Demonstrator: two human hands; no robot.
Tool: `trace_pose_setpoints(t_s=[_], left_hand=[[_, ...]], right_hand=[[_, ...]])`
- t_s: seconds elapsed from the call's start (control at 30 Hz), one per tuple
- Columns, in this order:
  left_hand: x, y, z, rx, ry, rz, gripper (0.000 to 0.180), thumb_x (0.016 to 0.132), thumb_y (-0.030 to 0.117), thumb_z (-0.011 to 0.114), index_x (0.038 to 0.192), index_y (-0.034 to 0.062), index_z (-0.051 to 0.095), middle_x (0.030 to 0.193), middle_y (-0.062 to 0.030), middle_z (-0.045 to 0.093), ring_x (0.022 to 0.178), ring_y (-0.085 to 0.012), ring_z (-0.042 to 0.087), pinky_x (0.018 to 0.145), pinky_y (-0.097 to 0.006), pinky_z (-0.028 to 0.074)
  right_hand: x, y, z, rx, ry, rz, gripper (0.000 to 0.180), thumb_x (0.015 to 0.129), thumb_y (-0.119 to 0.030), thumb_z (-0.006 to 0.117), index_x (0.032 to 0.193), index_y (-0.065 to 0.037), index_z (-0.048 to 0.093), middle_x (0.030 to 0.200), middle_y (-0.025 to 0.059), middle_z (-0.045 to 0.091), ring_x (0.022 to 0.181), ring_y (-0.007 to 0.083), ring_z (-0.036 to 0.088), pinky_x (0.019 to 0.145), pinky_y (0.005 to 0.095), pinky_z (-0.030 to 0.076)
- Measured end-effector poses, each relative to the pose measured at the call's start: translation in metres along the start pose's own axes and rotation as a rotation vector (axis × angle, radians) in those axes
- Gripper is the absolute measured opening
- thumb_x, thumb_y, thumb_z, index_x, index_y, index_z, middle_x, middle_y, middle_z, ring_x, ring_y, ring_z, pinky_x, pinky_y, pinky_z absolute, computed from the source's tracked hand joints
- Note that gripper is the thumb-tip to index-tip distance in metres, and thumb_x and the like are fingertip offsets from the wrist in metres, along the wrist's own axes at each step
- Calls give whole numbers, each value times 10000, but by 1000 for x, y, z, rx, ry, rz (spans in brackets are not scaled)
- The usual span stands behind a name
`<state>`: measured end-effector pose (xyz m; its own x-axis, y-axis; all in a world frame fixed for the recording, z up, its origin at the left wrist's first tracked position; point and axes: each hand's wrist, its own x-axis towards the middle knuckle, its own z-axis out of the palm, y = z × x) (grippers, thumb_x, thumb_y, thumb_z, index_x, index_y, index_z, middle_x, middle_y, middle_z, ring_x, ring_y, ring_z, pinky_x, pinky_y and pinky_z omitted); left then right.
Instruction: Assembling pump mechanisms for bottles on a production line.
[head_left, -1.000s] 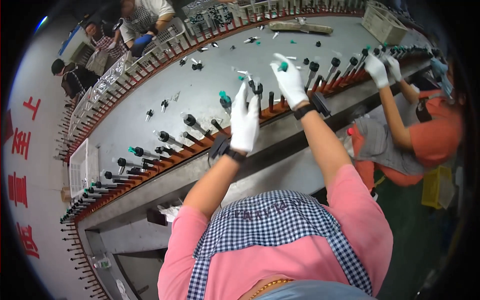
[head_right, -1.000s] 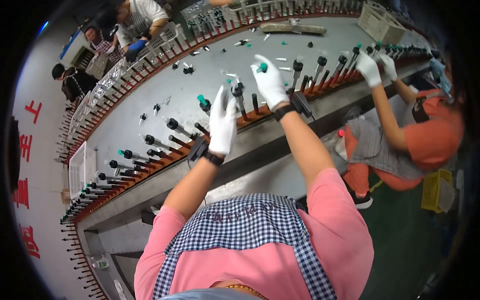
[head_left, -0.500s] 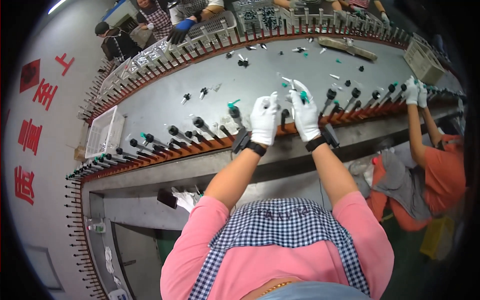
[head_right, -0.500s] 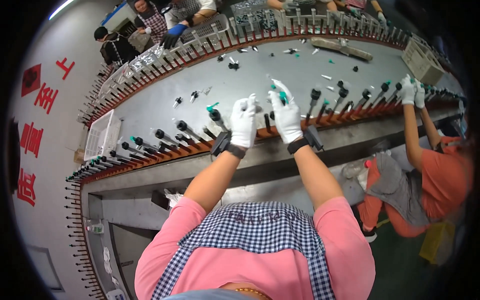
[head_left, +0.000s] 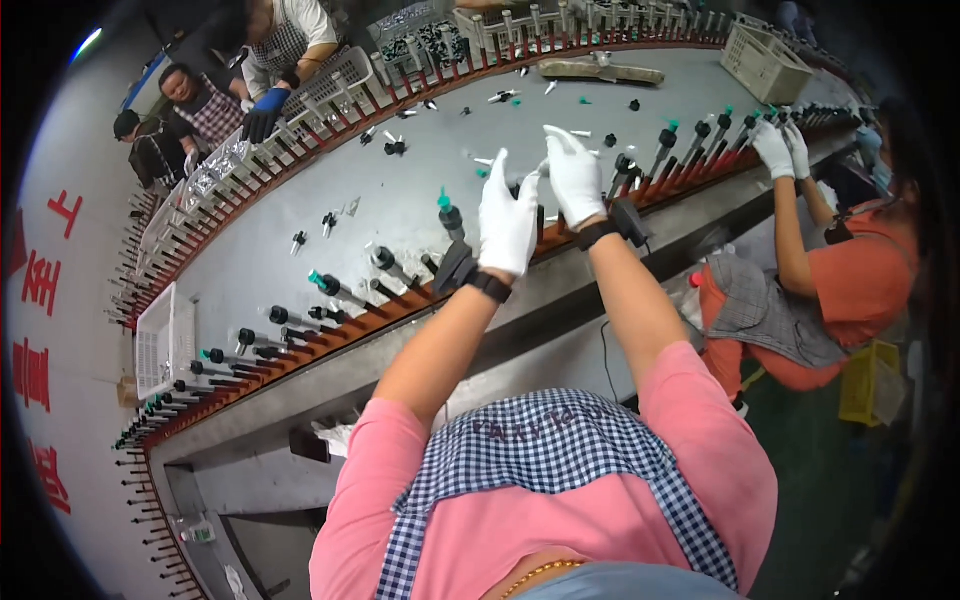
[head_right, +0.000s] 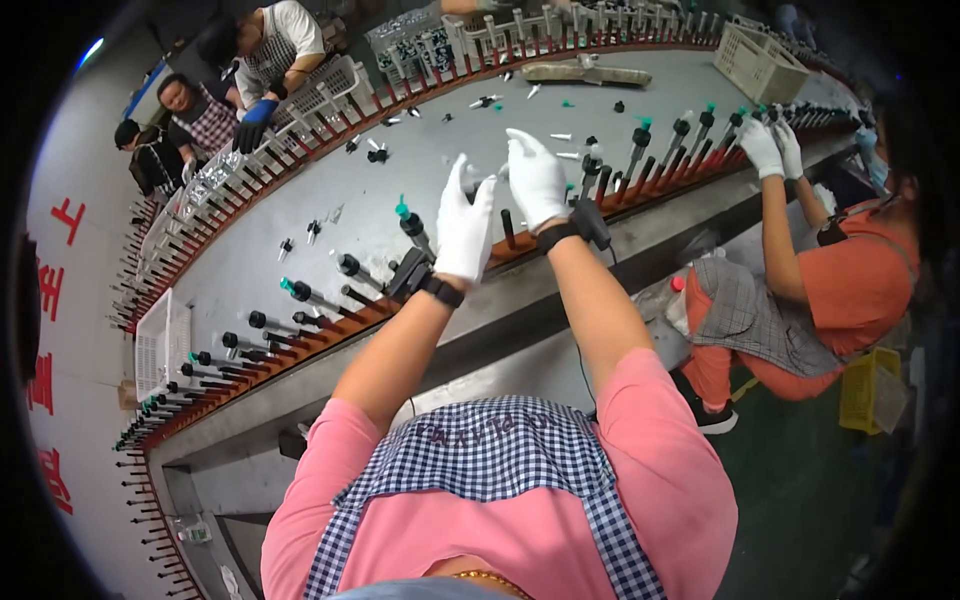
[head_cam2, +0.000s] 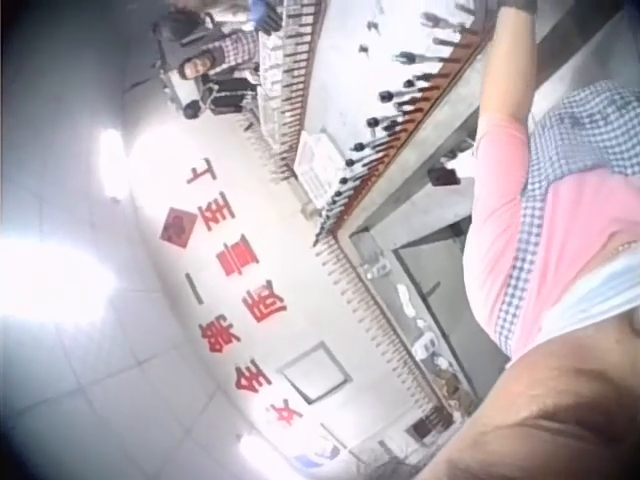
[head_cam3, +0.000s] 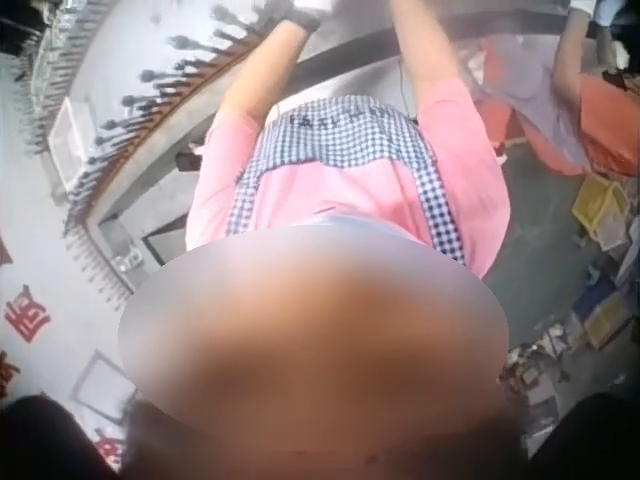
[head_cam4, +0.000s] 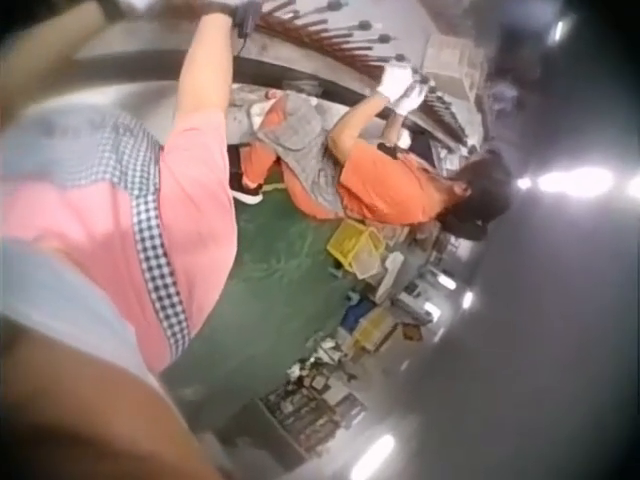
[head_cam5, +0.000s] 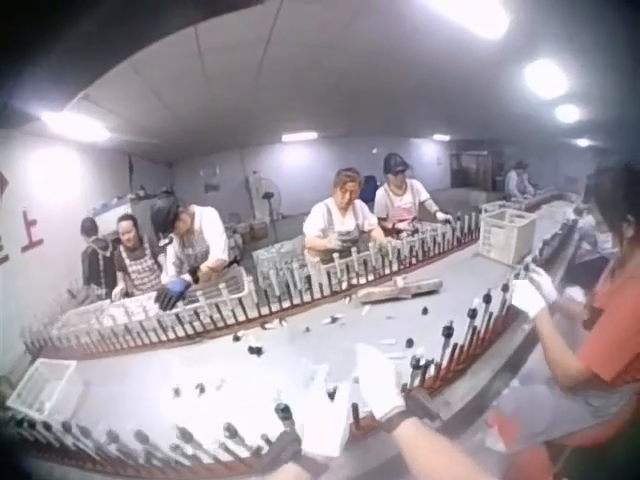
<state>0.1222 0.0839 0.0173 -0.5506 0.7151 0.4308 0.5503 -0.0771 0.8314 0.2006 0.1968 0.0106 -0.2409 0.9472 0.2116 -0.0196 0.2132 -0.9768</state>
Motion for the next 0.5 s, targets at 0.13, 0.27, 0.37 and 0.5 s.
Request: trace_pose_setpoints(t_s=[0.13,0.27,0.37,0.5], left_hand=[[24,-57,1,-347,98,-204,319,1021,305,598,884,17,604,731,-103,610,675,-217,564,660,-388,464],[-2,-24,-18,-325,64,-310,326,1020,335,615,874,44,605,698,-27,585,639,-120,514,620,-308,449],[-28,-22,-43,-445,46,-347,258,1020,252,619,1052,-2,651,933,-24,670,847,-98,590,794,-266,499],[-104,-70,-68,-241,234,-188,354,1017,207,592,1318,22,618,1280,-170,640,1211,-246,594,1053,-354,446]], right_hand=[[-3,10,42,-195,113,-275,246,1004,-161,551,1187,-113,708,978,129,750,889,237,733,789,355,552],[-41,-2,28,11,33,-137,274,1033,-151,562,1269,-52,658,1014,32,729,859,129,664,804,282,536],[-93,14,23,143,-9,-182,410,1031,-129,581,1411,11,518,1267,95,637,1122,130,590,1011,284,446],[-123,84,-32,30,167,-188,529,999,-1,565,1499,0,394,1444,159,527,1310,244,526,1137,363,397]])
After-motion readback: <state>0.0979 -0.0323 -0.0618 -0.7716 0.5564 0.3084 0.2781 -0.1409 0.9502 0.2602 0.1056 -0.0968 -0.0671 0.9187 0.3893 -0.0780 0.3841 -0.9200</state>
